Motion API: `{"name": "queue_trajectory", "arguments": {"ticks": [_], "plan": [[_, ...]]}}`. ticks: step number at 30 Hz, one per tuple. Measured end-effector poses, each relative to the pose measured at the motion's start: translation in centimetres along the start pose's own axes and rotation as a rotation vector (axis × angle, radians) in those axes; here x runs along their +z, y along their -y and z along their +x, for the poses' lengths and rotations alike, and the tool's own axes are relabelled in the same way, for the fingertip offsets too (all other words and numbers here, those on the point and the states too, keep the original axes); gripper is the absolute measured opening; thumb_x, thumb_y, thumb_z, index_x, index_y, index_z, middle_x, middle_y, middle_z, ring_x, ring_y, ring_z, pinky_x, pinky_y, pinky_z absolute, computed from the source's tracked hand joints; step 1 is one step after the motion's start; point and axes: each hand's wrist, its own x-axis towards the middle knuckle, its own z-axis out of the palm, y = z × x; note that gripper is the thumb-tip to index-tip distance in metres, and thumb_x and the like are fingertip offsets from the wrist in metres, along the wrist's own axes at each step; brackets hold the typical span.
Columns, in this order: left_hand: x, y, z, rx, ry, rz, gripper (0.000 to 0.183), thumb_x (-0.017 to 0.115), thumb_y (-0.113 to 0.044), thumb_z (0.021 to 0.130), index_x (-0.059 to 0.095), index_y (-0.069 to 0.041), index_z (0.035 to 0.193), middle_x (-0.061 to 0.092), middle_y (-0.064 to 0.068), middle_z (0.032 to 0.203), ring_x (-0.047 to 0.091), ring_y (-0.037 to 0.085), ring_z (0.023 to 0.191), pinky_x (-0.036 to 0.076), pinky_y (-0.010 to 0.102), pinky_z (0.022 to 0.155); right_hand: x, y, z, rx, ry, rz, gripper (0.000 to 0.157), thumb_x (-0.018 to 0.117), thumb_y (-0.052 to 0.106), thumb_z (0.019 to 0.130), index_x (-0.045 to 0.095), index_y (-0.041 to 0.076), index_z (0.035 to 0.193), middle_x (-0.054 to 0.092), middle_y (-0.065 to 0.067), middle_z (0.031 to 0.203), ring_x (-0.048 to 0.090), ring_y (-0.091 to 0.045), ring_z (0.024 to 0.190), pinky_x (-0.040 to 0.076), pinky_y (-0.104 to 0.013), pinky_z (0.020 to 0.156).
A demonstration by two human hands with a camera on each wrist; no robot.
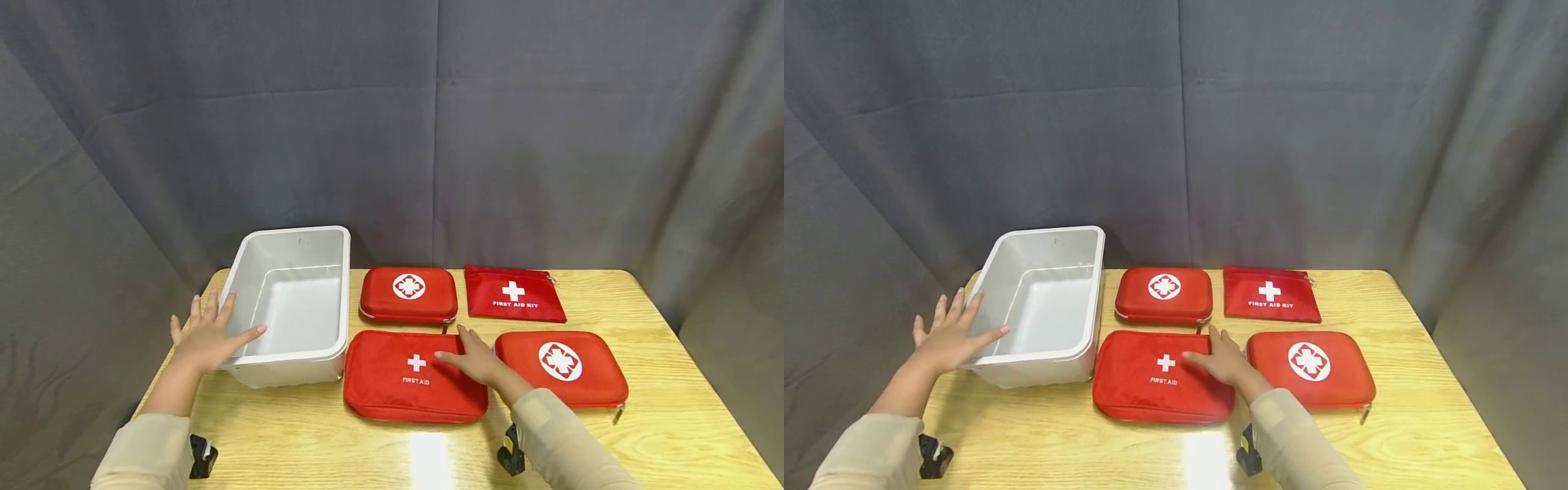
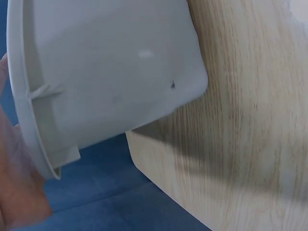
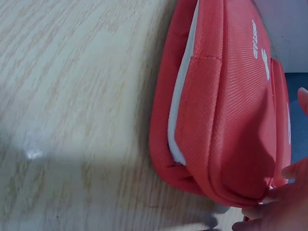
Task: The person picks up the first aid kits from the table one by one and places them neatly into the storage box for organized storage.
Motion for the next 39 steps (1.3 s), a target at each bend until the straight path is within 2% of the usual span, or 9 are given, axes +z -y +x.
{"name": "queue_trajectory", "arguments": {"ticks": [7,12,18,24,30,39], "plan": [[0.3,0.7,0.0,-0.027,0.013,-0.016,0.096,0.034,-0.07,0.074,0.003,-0.006,0.139,-0.007,0.024,0.139,-0.019,0.042,0.121,-0.014,0.067,0.082,0.2,-0.5,0.2,0.039,0.001,-0.023,0.085,0.057,0.043,0.078,0.019,-0.009,0.132,0.027,-0.033,0.128,0.028,-0.043,0.117,0.024,-0.051,0.094],[0.5,1.2,-0.2,-0.04,0.017,-0.029,0.096,0.034,-0.07,0.075,0.001,-0.006,0.138,-0.008,0.023,0.139,-0.02,0.042,0.121,-0.015,0.067,0.081,0.3,-0.6,0.3,0.069,-0.009,-0.112,0.075,0.059,0.032,0.079,0.025,-0.014,0.126,0.041,-0.035,0.114,0.041,-0.043,0.106,0.033,-0.049,0.088],[0.9,1.5,-0.3,-0.04,0.006,-0.045,0.095,0.035,-0.069,0.076,0.001,-0.006,0.138,-0.007,0.022,0.14,-0.019,0.041,0.122,-0.014,0.067,0.082,0.3,-0.3,0.1,0.143,-0.034,-0.152,0.07,0.059,0.031,0.078,0.031,-0.018,0.12,0.049,-0.033,0.104,0.049,-0.041,0.096,0.039,-0.046,0.082],[1.3,1.5,-0.2,-0.026,-0.013,-0.067,0.092,0.035,-0.066,0.078,0.004,-0.004,0.138,-0.003,0.023,0.14,-0.018,0.04,0.123,-0.015,0.065,0.083,0.2,0.0,-0.2,0.209,-0.055,-0.144,0.073,0.056,0.032,0.08,0.028,-0.022,0.119,0.046,-0.036,0.107,0.048,-0.043,0.098,0.038,-0.045,0.083],[1.1,1.5,-0.1,-0.026,-0.04,-0.06,0.091,0.034,-0.065,0.078,0.009,-0.001,0.137,0.001,0.022,0.141,-0.012,0.041,0.124,-0.012,0.065,0.084,0.6,-0.2,0.0,0.262,-0.079,-0.122,0.074,0.059,0.036,0.078,0.032,-0.02,0.118,0.05,-0.032,0.103,0.051,-0.04,0.094,0.04,-0.044,0.08],[1.4,1.7,0.4,0.024,-0.079,-0.095,0.089,0.037,-0.061,0.08,0.009,0.002,0.136,0.001,0.02,0.141,-0.009,0.04,0.125,-0.005,0.066,0.087,0.4,-0.2,0.1,0.29,-0.133,0.014,0.068,0.065,0.034,0.072,0.041,-0.018,0.11,0.05,-0.032,0.104,0.05,-0.038,0.093,0.04,-0.042,0.081]]}}
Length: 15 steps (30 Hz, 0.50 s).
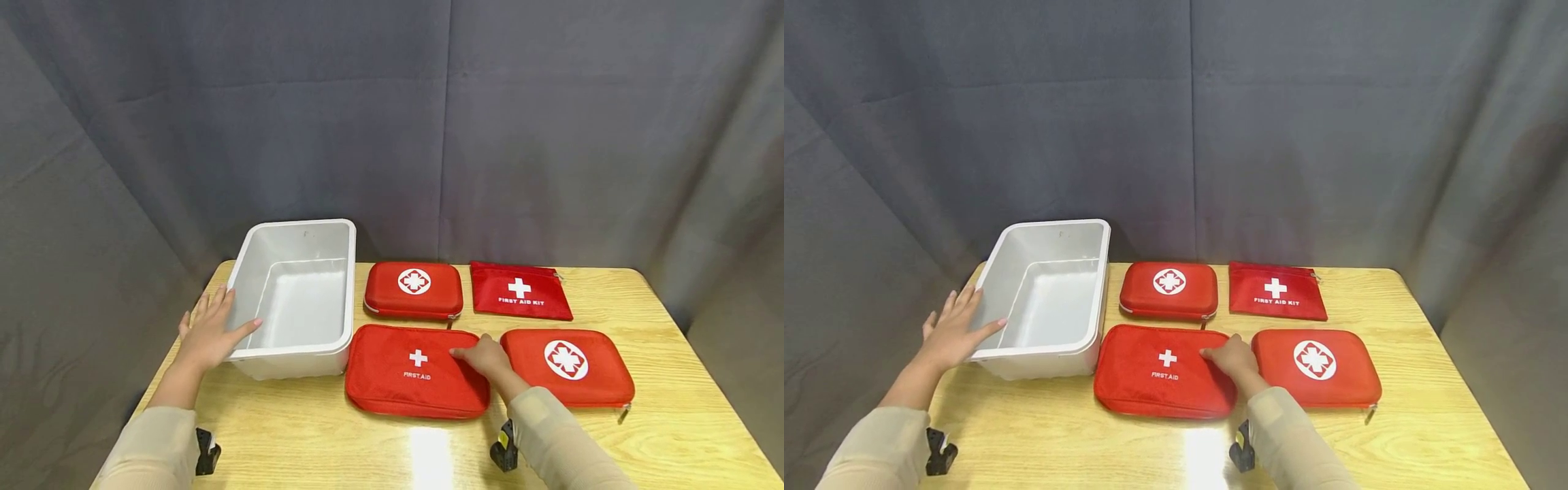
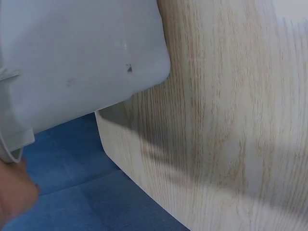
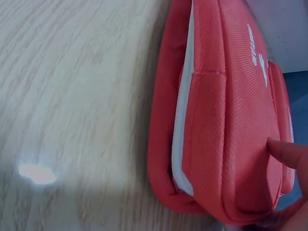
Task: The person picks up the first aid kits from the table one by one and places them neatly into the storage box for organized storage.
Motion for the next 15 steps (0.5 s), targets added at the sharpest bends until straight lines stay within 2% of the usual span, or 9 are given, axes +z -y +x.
{"name": "queue_trajectory", "arguments": {"ticks": [4,8,12,15], "plan": [[0.11,0.1,-0.02,0.007,-0.003,-0.014,0.089,0.038,-0.06,0.081,0.009,0.003,0.136,0.003,0.02,0.141,-0.006,0.039,0.126,-0.002,0.065,0.087,-0.23,0.28,-0.24,0.023,-0.003,0.047,0.07,0.067,0.031,0.071,0.04,-0.019,0.111,0.048,-0.033,0.106,0.048,-0.039,0.095,0.038,-0.042,0.083],[0.02,0.08,-0.07,0.003,0.003,-0.016,0.089,0.037,-0.06,0.081,0.008,0.003,0.136,0.002,0.019,0.142,-0.005,0.039,0.126,-0.001,0.065,0.088,-0.28,0.36,-0.3,0.06,-0.003,0.119,0.065,0.068,0.03,0.069,0.045,-0.018,0.106,0.052,-0.029,0.1,0.05,-0.032,0.085,0.04,-0.04,0.078],[-0.18,0.02,-0.05,0.002,0.017,-0.007,0.09,0.038,-0.061,0.081,0.007,0.003,0.136,0.002,0.019,0.142,-0.004,0.039,0.126,-0.001,0.064,0.088,-0.17,0.44,-0.12,0.1,0.001,0.222,0.055,0.07,0.026,0.068,0.05,-0.015,0.099,0.053,-0.021,0.09,0.047,-0.026,0.075,0.041,-0.035,0.072],[-0.33,-0.07,-0.05,0.001,0.031,0.003,0.091,0.039,-0.06,0.08,0.007,0.003,0.136,0.002,0.019,0.142,-0.004,0.039,0.126,-0.001,0.064,0.089,-0.17,0.6,-0.04,0.14,0.006,0.31,0.056,0.071,0.023,0.068,0.048,-0.016,0.101,0.05,-0.019,0.092,0.045,-0.025,0.076,0.041,-0.034,0.072]]}}
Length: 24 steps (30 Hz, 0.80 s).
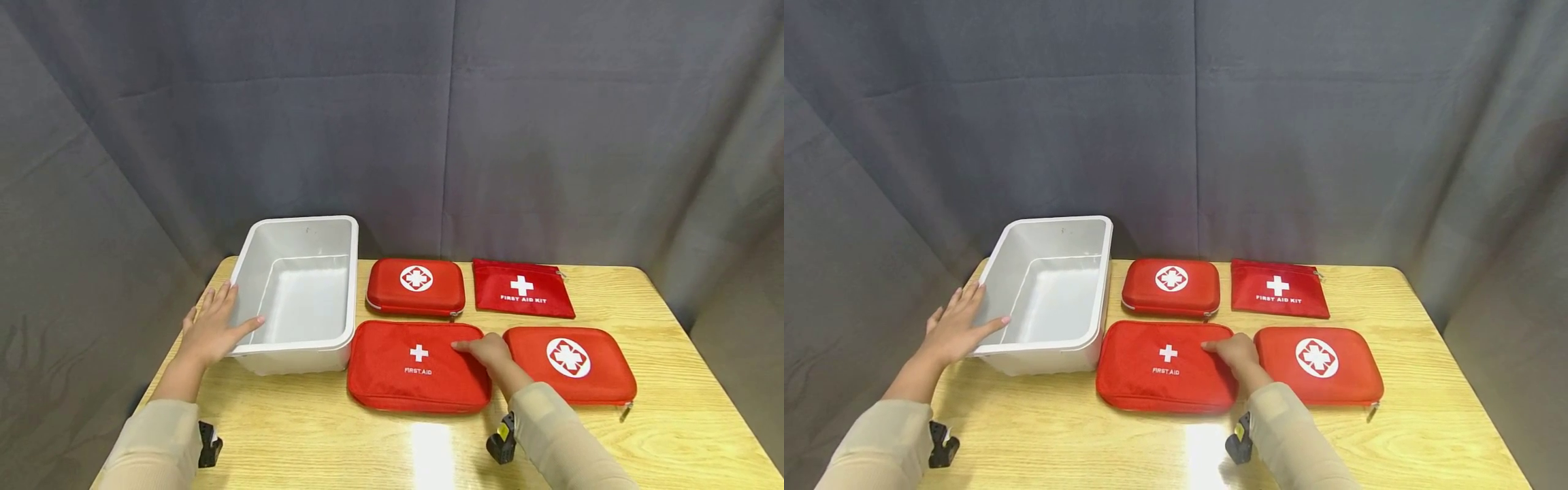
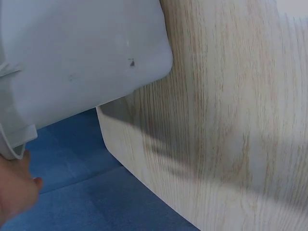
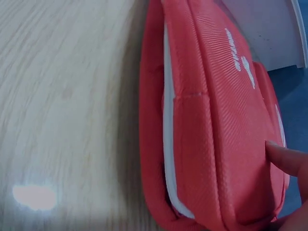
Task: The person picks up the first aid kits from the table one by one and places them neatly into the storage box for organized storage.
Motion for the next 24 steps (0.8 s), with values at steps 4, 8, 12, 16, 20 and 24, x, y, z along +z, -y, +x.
{"name": "queue_trajectory", "arguments": {"ticks": [4,8,12,16,20,24], "plan": [[-0.1,-0.2,-0.1,0.002,0.012,0.009,0.092,0.041,-0.06,0.079,0.006,0.003,0.136,0.0,0.018,0.142,-0.004,0.038,0.126,-0.001,0.063,0.089,-0.1,0.1,0.2,0.047,0.015,0.111,0.062,0.07,0.018,0.067,0.042,-0.018,0.109,0.045,-0.019,0.098,0.041,-0.025,0.082,0.038,-0.033,0.076],[-0.1,-0.1,-0.1,0.012,0.013,-0.005,0.094,0.043,-0.06,0.078,0.004,0.003,0.136,-0.002,0.019,0.142,-0.002,0.04,0.126,0.002,0.064,0.089,-0.4,0.0,0.4,0.051,0.037,0.177,0.05,0.068,0.015,0.069,0.045,-0.015,0.1,0.044,-0.013,0.088,0.041,-0.022,0.076,0.039,-0.027,0.066],[0.0,0.0,0.0,0.022,0.005,-0.037,0.095,0.046,-0.058,0.078,0.004,0.003,0.136,-0.003,0.019,0.141,0.001,0.043,0.125,0.005,0.066,0.087,-1.1,-0.2,0.4,0.041,0.078,0.251,0.024,0.066,0.013,0.072,0.048,-0.002,0.079,0.045,-0.004,0.07,0.045,-0.014,0.059,0.04,-0.023,0.051],[0.1,0.3,0.0,0.024,-0.007,-0.042,0.095,0.047,-0.059,0.077,0.004,0.003,0.136,-0.002,0.018,0.142,0.001,0.042,0.125,0.005,0.067,0.087,-1.9,0.0,0.4,0.039,0.119,0.336,0.02,0.063,0.011,0.076,0.045,0.004,0.072,0.043,0.001,0.061,0.046,-0.01,0.053,0.042,-0.024,0.05],[0.1,0.5,0.0,0.028,-0.017,-0.033,0.097,0.048,-0.059,0.076,0.005,0.004,0.136,-0.002,0.018,0.142,0.002,0.041,0.125,0.005,0.067,0.087,-2.5,0.3,0.3,0.024,0.15,0.385,0.018,0.06,0.011,0.078,0.046,0.007,0.067,0.043,0.004,0.056,0.047,-0.007,0.051,0.043,-0.022,0.051],[0.2,0.4,0.1,0.035,-0.024,-0.039,0.097,0.05,-0.058,0.076,0.005,0.004,0.136,-0.002,0.018,0.142,0.002,0.042,0.125,0.007,0.067,0.086,-3.0,0.3,0.3,0.02,0.212,0.444,0.015,0.059,0.013,0.08,0.048,0.008,0.072,0.048,0.005,0.056,0.049,-0.006,0.05,0.044,-0.023,0.052]]}}
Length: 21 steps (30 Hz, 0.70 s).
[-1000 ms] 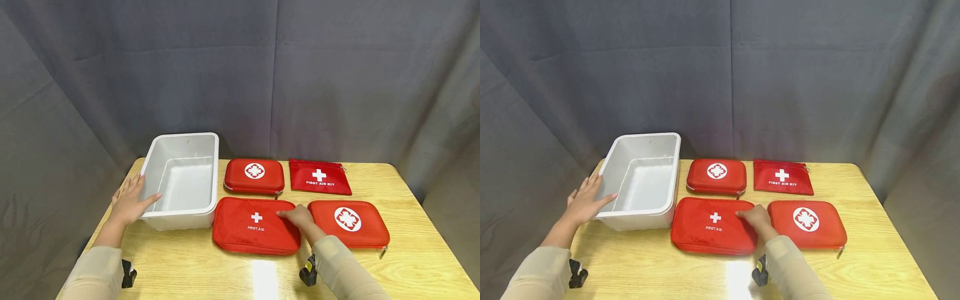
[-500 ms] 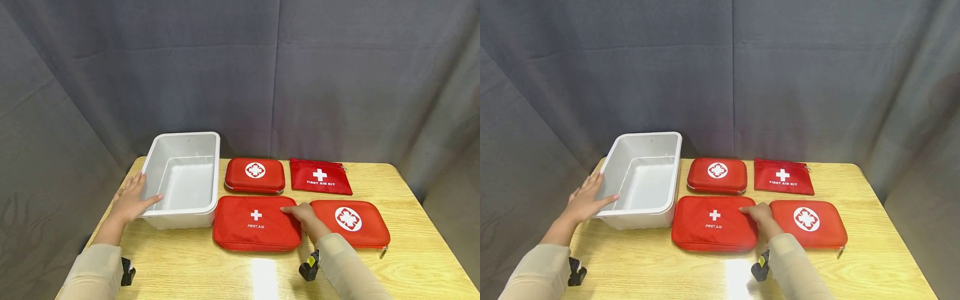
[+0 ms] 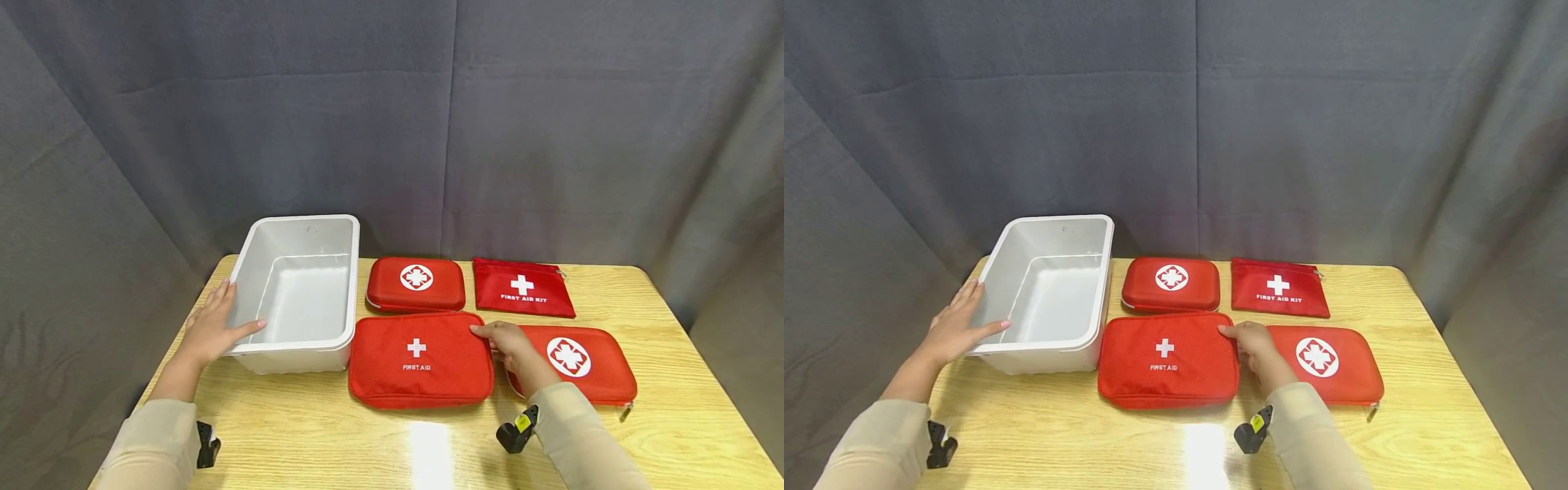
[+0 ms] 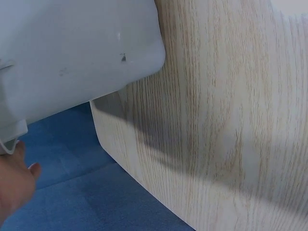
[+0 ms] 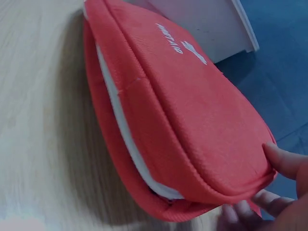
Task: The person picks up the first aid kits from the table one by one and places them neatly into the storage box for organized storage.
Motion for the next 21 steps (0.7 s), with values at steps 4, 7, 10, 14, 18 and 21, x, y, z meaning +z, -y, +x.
{"name": "queue_trajectory", "arguments": {"ticks": [4,7,10,14,18,21], "plan": [[0.0,-0.1,-0.1,0.0,-0.006,-0.006,0.095,0.049,-0.057,0.077,0.005,0.004,0.136,-0.002,0.018,0.142,0.002,0.041,0.126,0.007,0.067,0.086,-0.3,0.1,0.0,0.01,0.084,0.061,0.016,0.055,0.014,0.083,0.042,0.004,0.083,0.052,0.002,0.061,0.053,-0.009,0.054,0.047,-0.026,0.054],[0.0,-0.2,-0.1,0.0,-0.004,-0.015,0.092,0.046,-0.057,0.079,0.005,0.004,0.136,-0.002,0.017,0.142,0.001,0.04,0.126,0.007,0.066,0.088,-0.6,0.0,0.0,-0.009,0.134,0.059,0.019,0.051,0.015,0.086,0.041,0.0,0.092,0.053,0.0,0.067,0.054,-0.01,0.06,0.047,-0.028,0.057],[0.1,-0.1,0.0,0.005,0.0,-0.03,0.09,0.044,-0.056,0.081,0.005,0.004,0.136,-0.003,0.017,0.142,0.001,0.038,0.127,0.008,0.064,0.09,-1.2,-0.2,0.0,-0.034,0.191,0.06,0.024,0.049,0.018,0.088,0.042,-0.002,0.099,0.055,0.0,0.073,0.056,-0.011,0.066,0.047,-0.031,0.063],[0.3,0.0,-0.1,0.0,-0.003,-0.058,0.089,0.042,-0.056,0.082,0.005,0.004,0.136,-0.004,0.016,0.142,-0.001,0.036,0.127,0.008,0.061,0.092,-1.7,-0.5,0.0,-0.068,0.269,0.089,0.019,0.047,0.018,0.089,0.044,0.003,0.101,0.056,0.001,0.079,0.057,-0.012,0.071,0.047,-0.033,0.067],[0.3,0.1,0.0,0.002,-0.01,-0.068,0.088,0.042,-0.056,0.082,0.006,0.004,0.136,-0.004,0.016,0.143,0.0,0.035,0.128,0.009,0.062,0.092,-1.8,-0.5,-0.4,-0.093,0.287,0.136,0.01,0.047,0.013,0.089,0.044,0.008,0.098,0.058,0.002,0.077,0.057,-0.011,0.068,0.047,-0.033,0.063],[0.3,0.2,-0.1,0.009,-0.005,-0.059,0.088,0.042,-0.055,0.082,0.005,0.005,0.136,-0.004,0.016,0.142,0.0,0.035,0.127,0.011,0.061,0.092,-1.8,-0.4,-0.7,-0.118,0.28,0.161,0.006,0.046,0.011,0.089,0.044,0.01,0.095,0.059,0.003,0.074,0.058,-0.01,0.065,0.047,-0.032,0.06]]}}
